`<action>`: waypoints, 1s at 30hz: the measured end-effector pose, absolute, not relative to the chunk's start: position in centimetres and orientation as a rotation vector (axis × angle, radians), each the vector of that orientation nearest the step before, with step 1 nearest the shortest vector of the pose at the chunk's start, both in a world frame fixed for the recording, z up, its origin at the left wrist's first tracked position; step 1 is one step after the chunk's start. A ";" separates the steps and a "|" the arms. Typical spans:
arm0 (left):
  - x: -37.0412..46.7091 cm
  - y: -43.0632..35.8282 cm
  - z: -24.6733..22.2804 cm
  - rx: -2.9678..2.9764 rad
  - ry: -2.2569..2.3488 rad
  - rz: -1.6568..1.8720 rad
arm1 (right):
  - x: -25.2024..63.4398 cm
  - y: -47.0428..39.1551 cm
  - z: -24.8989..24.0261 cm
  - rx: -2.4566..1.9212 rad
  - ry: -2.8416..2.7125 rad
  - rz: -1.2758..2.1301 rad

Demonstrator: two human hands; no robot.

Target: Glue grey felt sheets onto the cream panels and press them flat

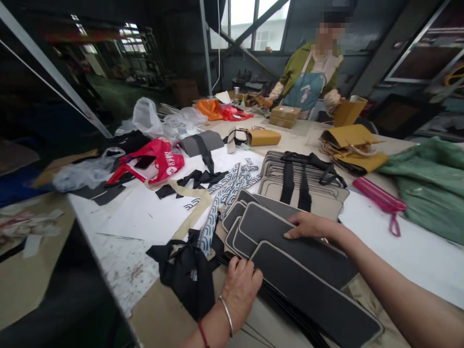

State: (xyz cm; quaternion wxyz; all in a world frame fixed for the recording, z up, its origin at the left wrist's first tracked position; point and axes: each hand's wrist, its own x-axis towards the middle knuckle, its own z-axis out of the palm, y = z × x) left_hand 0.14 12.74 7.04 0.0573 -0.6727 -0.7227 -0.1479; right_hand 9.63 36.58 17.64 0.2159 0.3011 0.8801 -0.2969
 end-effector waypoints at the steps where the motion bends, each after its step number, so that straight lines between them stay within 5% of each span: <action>1: 0.1 12.7 7.1 -2.052 -2.187 -0.448 | 9.3 35.9 17.4 0.824 2.410 -0.753; 6: 0.1 12.7 7.0 -2.012 -2.166 -0.467 | 9.4 32.9 14.4 0.973 2.498 -0.486; 13: 0.0 11.8 5.7 -1.828 -1.913 -0.684 | 13.2 29.4 14.1 1.003 2.637 -0.768; 19: -0.7 12.3 6.6 -1.957 -1.837 -0.528 | 14.4 27.9 12.5 0.936 2.513 -1.083; 30: -1.4 14.9 9.0 -2.289 -1.848 -0.279 | 15.3 25.2 12.8 0.776 2.447 -1.047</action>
